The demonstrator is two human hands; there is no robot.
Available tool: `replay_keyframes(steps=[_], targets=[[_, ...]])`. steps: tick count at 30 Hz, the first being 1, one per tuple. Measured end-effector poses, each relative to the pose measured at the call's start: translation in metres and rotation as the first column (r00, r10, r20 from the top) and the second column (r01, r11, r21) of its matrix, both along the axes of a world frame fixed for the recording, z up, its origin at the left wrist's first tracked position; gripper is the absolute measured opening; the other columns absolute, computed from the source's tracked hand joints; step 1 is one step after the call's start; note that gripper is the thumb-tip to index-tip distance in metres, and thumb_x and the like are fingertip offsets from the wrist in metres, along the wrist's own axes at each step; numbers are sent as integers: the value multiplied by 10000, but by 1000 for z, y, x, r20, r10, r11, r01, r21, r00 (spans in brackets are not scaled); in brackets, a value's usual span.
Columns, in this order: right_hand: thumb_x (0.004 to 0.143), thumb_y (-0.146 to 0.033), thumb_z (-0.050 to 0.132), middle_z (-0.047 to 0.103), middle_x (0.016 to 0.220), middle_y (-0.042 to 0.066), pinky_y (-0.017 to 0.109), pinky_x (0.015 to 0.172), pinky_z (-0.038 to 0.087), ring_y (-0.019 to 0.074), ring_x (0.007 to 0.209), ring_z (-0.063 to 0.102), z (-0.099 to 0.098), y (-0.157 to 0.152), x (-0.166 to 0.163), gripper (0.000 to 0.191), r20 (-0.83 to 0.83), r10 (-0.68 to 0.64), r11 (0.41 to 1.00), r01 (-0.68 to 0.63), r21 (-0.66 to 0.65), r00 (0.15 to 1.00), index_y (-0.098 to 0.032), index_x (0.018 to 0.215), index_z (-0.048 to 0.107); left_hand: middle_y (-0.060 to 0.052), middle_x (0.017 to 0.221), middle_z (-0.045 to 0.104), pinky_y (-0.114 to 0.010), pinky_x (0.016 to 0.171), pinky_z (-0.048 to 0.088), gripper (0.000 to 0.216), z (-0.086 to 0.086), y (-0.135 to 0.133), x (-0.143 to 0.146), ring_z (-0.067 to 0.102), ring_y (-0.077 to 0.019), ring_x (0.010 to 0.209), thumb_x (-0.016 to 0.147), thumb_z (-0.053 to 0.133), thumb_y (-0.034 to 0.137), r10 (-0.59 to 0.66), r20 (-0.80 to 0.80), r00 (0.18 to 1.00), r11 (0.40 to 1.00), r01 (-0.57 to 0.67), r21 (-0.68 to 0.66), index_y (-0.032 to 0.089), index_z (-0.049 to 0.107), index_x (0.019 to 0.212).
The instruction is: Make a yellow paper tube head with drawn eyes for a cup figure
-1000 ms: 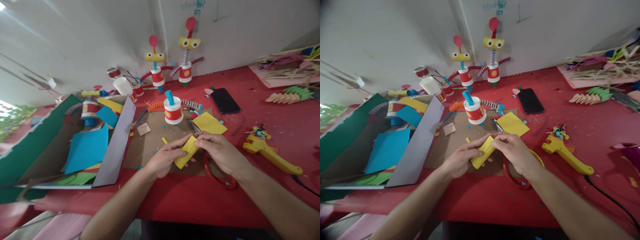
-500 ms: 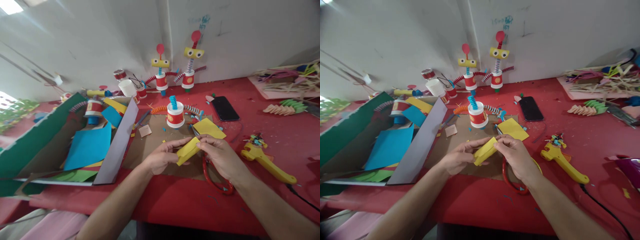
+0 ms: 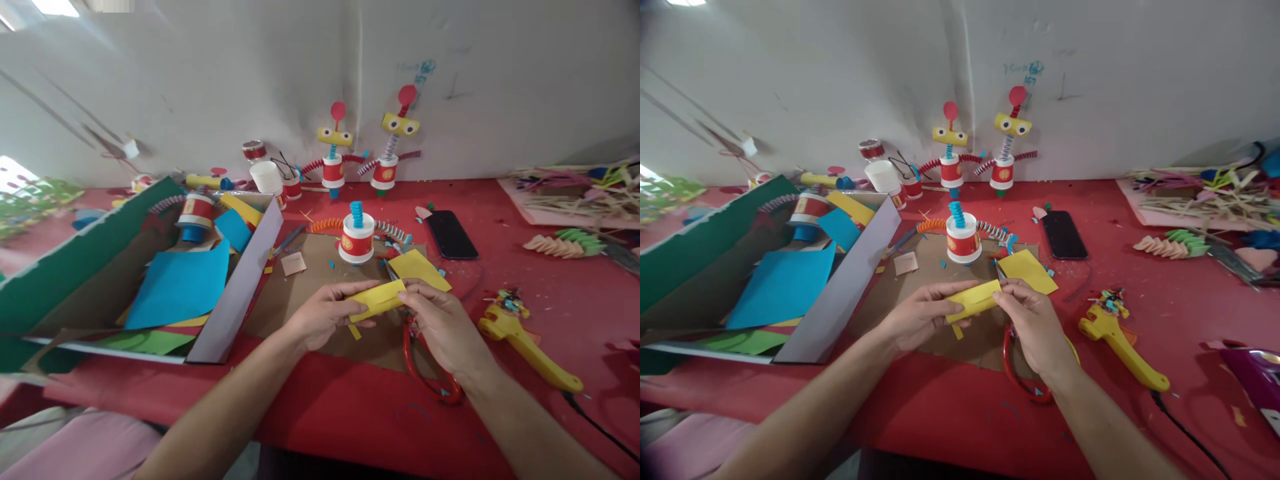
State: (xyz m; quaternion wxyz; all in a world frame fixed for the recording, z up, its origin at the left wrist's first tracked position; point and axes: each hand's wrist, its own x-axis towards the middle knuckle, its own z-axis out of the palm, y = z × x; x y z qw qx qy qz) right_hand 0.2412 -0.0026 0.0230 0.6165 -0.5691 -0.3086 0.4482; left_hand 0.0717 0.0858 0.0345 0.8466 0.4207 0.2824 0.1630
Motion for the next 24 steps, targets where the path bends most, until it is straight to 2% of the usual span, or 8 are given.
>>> replay_keyframes(steps=[4, 8, 11, 17, 21, 24], targets=[[716, -366, 715, 575, 991, 38, 299, 769, 439, 200, 908, 543, -1, -1, -2, 166, 4, 52, 999, -52, 7, 999, -207, 679, 683, -108, 1184, 662, -269, 774, 530, 416, 0, 0, 0, 635, -208, 999, 725, 688, 145, 27, 17, 999, 996, -28, 80, 182, 685, 1140], [677, -399, 767, 643, 917, 40, 348, 757, 482, 214, 840, 608, -2, -4, -7, 336, -82, 166, 981, -173, -89, 983, -222, 949, 680, -83, 1299, 601, -260, 793, 515, 422, 3, -6, 2, 594, -205, 1065, 779, 636, 172, -81, 21, 996, 975, 74, 211, 225, 653, 1198], [679, -394, 776, 676, 886, 24, 358, 767, 487, 208, 808, 629, -3, -4, -7, 357, -129, 165, 978, -179, -103, 978, -230, 980, 673, -73, 1321, 587, -266, 813, 508, 428, 6, -8, 2, 578, -211, 1097, 794, 608, 167, -99, 24, 995, 960, 89, 266, 246, 643, 1213], [698, -365, 769, 651, 1041, 40, 308, 855, 452, 205, 992, 578, -4, -2, -3, 196, -4, 144, 988, -144, -49, 990, -210, 808, 727, -95, 1243, 622, -249, 785, 496, 422, 2, -6, 2, 595, -191, 1026, 774, 617, 133, -37, 14, 999, 964, 32, 265, 206, 652, 1188], [694, -358, 774, 652, 1012, 28, 304, 819, 473, 193, 940, 595, -5, -2, -2, 223, -119, 99, 993, -106, -53, 988, -220, 864, 728, -66, 1207, 594, -247, 747, 497, 534, 1, -6, 2, 598, -166, 973, 661, 705, 63, 97, 7, 995, 961, -96, 261, 232, 588, 1153], [696, -349, 775, 677, 915, 14, 318, 785, 486, 188, 855, 621, -5, -2, -2, 280, -208, 66, 994, -82, -68, 976, -224, 936, 703, -29, 1040, 614, -232, 657, 488, 484, 1, -7, 2, 609, -136, 837, 608, 760, 61, 186, -28, 982, 955, -174, 241, 220, 525, 1001]])
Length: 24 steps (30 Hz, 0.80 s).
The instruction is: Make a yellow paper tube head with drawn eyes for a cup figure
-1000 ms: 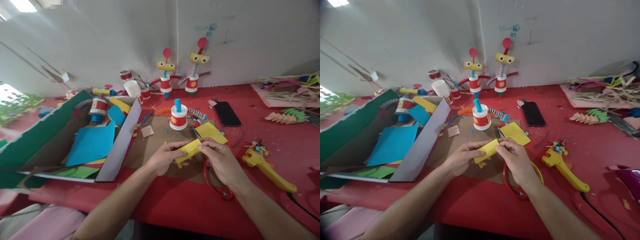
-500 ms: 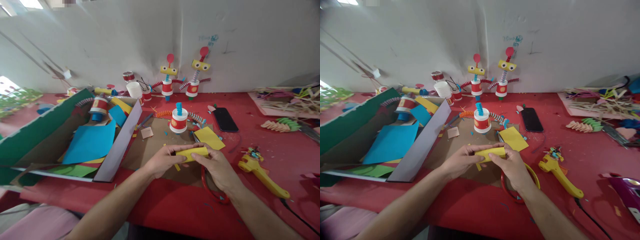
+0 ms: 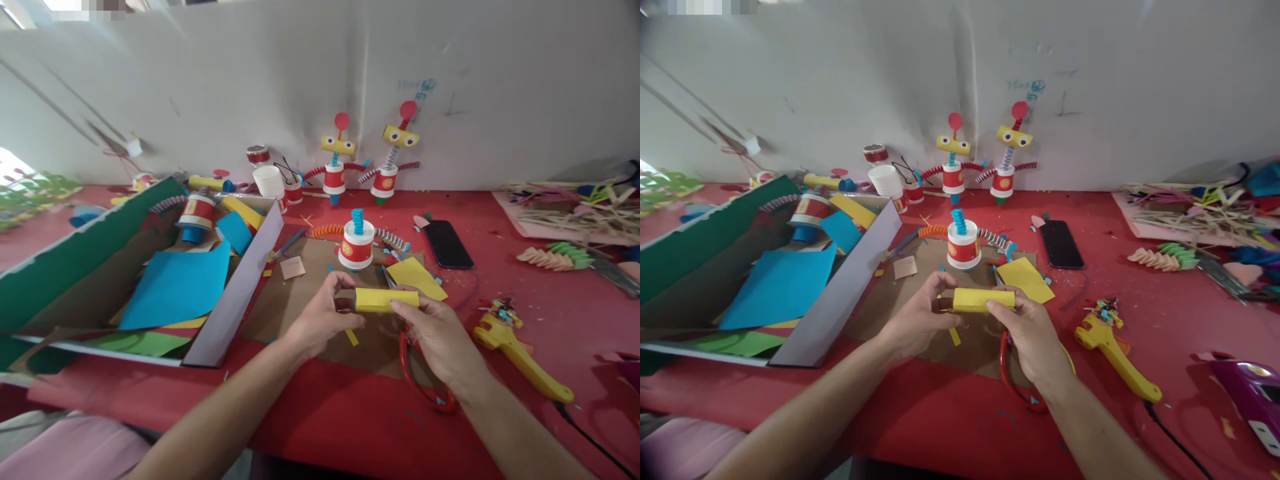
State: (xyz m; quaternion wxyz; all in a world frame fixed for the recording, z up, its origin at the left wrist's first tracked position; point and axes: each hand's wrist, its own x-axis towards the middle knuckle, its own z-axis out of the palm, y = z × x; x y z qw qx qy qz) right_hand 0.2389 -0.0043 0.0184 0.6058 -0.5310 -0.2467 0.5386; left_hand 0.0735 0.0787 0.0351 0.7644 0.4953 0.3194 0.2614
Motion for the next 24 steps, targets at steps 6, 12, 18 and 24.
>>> replay_keyframes(steps=[6, 12, 18, 24], targets=[[675, -353, 792, 648, 978, 13, 307, 773, 477, 183, 879, 600, 2, -1, -2, 309, 47, -72, 997, 71, 27, 996, -233, 941, 690, -56, 948, 640, -275, 719, 516, 378, -3, -1, 1, 619, -146, 818, 647, 813, 252, 1, 16, 1000, 993, 1, -116, 154, 617, 955], [686, -402, 769, 578, 1093, 43, 286, 767, 472, 194, 944, 559, 1, -1, -9, 210, 242, -80, 994, 59, 93, 967, -211, 766, 733, -43, 857, 646, -237, 683, 482, 341, -4, -9, 8, 579, -103, 717, 612, 833, 281, 103, -3, 995, 988, -103, -112, 126, 717, 892], [678, -436, 759, 571, 1044, 60, 308, 813, 471, 227, 1003, 540, 3, 2, -13, 226, 332, -70, 993, 34, 112, 941, -221, 749, 752, -27, 745, 604, -216, 632, 433, 243, -4, -12, 11, 526, -79, 646, 650, 798, 274, 136, -26, 990, 988, -137, -65, 105, 735, 813], [683, -423, 753, 576, 1037, 49, 331, 863, 434, 229, 1020, 530, 4, 1, -10, 240, 291, -24, 998, 4, 69, 956, -227, 822, 752, -34, 782, 619, -221, 663, 450, 227, -7, -10, 9, 541, -85, 670, 665, 784, 267, 122, -7, 992, 991, -122, -57, 106, 737, 818]])
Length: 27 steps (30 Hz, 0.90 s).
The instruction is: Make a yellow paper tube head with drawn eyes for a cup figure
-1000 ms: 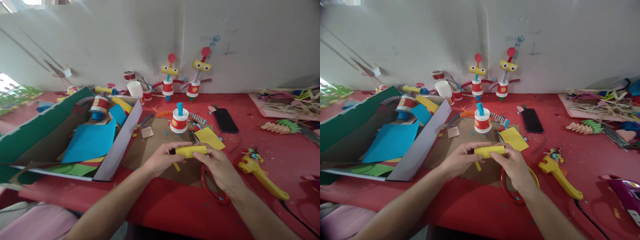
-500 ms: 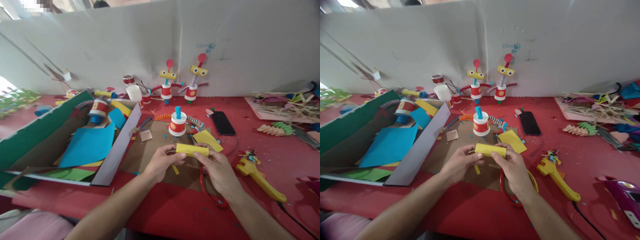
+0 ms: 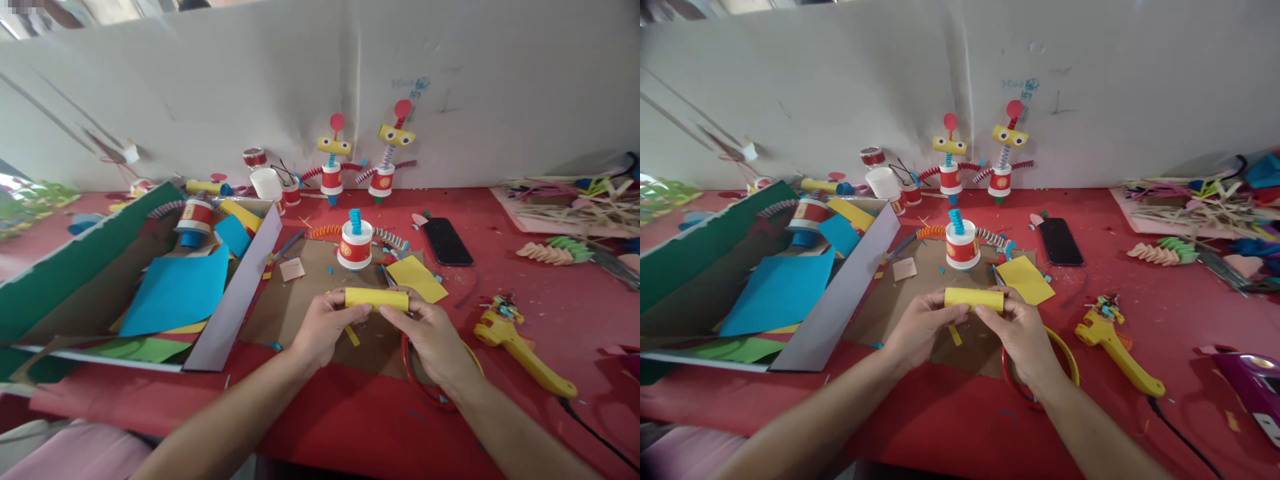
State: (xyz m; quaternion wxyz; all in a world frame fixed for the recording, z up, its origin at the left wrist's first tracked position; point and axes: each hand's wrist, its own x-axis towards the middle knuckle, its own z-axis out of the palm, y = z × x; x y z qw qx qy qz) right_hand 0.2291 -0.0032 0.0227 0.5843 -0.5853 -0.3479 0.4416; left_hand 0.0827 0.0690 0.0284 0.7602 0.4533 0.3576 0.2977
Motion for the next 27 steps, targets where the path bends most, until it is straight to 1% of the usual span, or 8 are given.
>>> replay_keyframes(steps=[3, 7, 11, 14, 19, 23, 25, 27], targets=[[691, -418, 745, 569, 1075, 51, 336, 898, 403, 234, 1061, 519, 0, 0, 1, 217, 19, -14, 1000, 15, -22, 1000, -219, 779, 746, -41, 772, 652, -234, 696, 473, 259, -1, 1, 0, 576, -97, 678, 658, 794, 276, 15, -12, 1000, 999, -16, -35, 108, 719, 840], [690, -424, 740, 564, 1102, 56, 348, 894, 397, 239, 1065, 523, 1, 1, 2, 219, 43, -27, 999, 29, -36, 999, -213, 748, 737, -47, 752, 672, -246, 699, 488, 273, 1, 1, 0, 606, -113, 677, 646, 805, 286, 38, -35, 999, 997, -41, -61, 108, 700, 824], [704, -411, 732, 571, 1064, 54, 349, 913, 388, 234, 1062, 525, 2, 1, 3, 207, 65, -3, 1000, 4, -15, 998, -213, 762, 745, -42, 747, 665, -225, 671, 472, 248, 1, 1, -1, 576, -98, 662, 676, 782, 281, 5, 3, 1000, 1000, -5, -21, 108, 718, 841], [688, -404, 747, 565, 1044, 49, 344, 913, 385, 222, 1033, 532, 3, 0, 4, 206, 64, -13, 1000, 15, -28, 998, -209, 757, 752, -42, 740, 665, -218, 658, 465, 221, -1, 2, -3, 574, -104, 671, 647, 797, 268, 57, 3, 998, 998, -57, 10, 109, 722, 782], [647, -406, 780, 546, 1105, 49, 332, 877, 399, 234, 1075, 514, -1, 2, 9, 203, 13, -95, 994, 95, -56, 995, -213, 706, 757, -58, 687, 683, -206, 613, 453, 262, -3, 5, -4, 576, -97, 615, 632, 809, 311, 134, -40, 990, 991, -134, -13, 99, 729, 763], [651, -376, 786, 586, 1053, 35, 343, 898, 389, 226, 1050, 528, -4, 3, 16, 152, -53, -193, 981, 193, 0, 980, -235, 699, 755, -71, 714, 701, -192, 617, 453, 279, -3, 10, -5, 623, -106, 647, 636, 813, 322, 145, -56, 988, 985, -149, -84, 104, 728, 788], [684, -384, 758, 601, 1006, 26, 342, 875, 400, 215, 1003, 542, -2, 3, 18, 143, -66, -255, 966, 257, 19, 965, -242, 685, 744, -55, 716, 696, -183, 611, 446, 271, -3, 12, -7, 634, -103, 654, 630, 819, 323, 157, -51, 986, 980, -162, -114, 119, 720, 780], [735, -430, 704, 608, 979, 34, 344, 869, 405, 216, 989, 546, 3, 3, 17, 213, -19, -276, 961, 277, 24, 961, -232, 660, 729, -33, 692, 681, -174, 590, 430, 266, -2, 13, -7, 624, -90, 632, 618, 828, 331, 173, -53, 984, 976, -178, -128, 131, 707, 745]])
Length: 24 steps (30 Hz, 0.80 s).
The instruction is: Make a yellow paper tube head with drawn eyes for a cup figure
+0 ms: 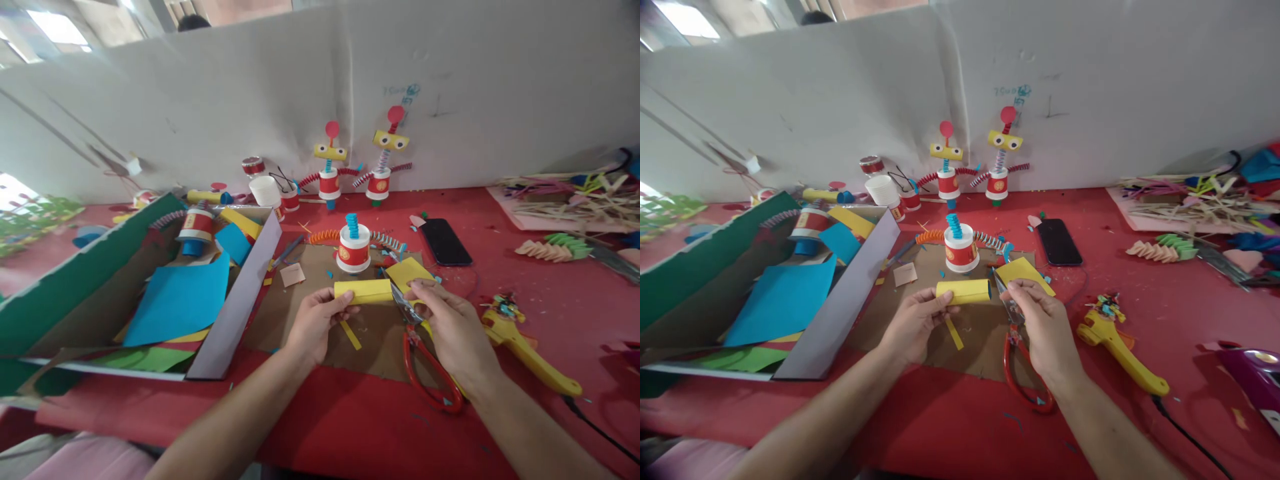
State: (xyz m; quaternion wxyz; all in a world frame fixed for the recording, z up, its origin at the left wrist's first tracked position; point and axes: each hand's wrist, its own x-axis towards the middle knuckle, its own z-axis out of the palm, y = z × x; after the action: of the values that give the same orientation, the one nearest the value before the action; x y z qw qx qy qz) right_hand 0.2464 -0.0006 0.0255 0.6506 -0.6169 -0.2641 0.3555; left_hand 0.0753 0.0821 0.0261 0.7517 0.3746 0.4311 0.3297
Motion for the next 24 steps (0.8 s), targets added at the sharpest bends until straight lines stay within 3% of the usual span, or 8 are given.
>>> replay_keyframes(steps=[3, 8, 12, 19, 24], targets=[[740, -500, 680, 593, 1065, 57, 337, 898, 409, 235, 1057, 532, 5, -1, -6, 295, 72, 113, 993, -111, -36, 991, -215, 678, 721, -16, 654, 656, -169, 573, 409, 274, 1, -2, 1, 583, -68, 592, 606, 836, 340, -5, -19, 1000, 1000, 5, 8, 128, 705, 720], [714, -495, 712, 547, 1176, 61, 340, 876, 440, 240, 1073, 531, -1, -2, -17, 283, 31, 284, 957, -282, -66, 958, -238, 826, 755, -27, 656, 653, -185, 593, 411, 260, 1, -10, 6, 545, -68, 593, 651, 808, 334, -108, -31, 994, 994, 109, 27, 117, 734, 772], [708, -456, 726, 549, 1175, 55, 339, 861, 446, 230, 1029, 545, -6, -2, -17, 237, 6, 274, 961, -273, -42, 962, -229, 765, 761, -32, 694, 662, -204, 602, 422, 251, 0, -13, 8, 549, -81, 613, 666, 794, 326, -172, -5, 985, 985, 172, 25, 131, 743, 815], [673, -426, 751, 579, 1089, 48, 327, 828, 435, 206, 968, 549, -5, -1, -19, 216, -56, 242, 970, -243, -12, 969, -216, 720, 740, -21, 696, 647, -206, 613, 415, 168, 0, -15, 8, 520, -78, 624, 692, 765, 274, -160, -31, 987, 977, 163, 135, 135, 747, 784], [650, -418, 758, 557, 1127, 61, 308, 782, 458, 199, 943, 558, -7, -2, -20, 225, -66, 210, 978, -211, -6, 976, -197, 686, 736, -25, 712, 640, -204, 619, 416, 172, 0, -17, 10, 524, -78, 632, 687, 762, 268, -179, -40, 983, 975, 183, 123, 129, 743, 788]])
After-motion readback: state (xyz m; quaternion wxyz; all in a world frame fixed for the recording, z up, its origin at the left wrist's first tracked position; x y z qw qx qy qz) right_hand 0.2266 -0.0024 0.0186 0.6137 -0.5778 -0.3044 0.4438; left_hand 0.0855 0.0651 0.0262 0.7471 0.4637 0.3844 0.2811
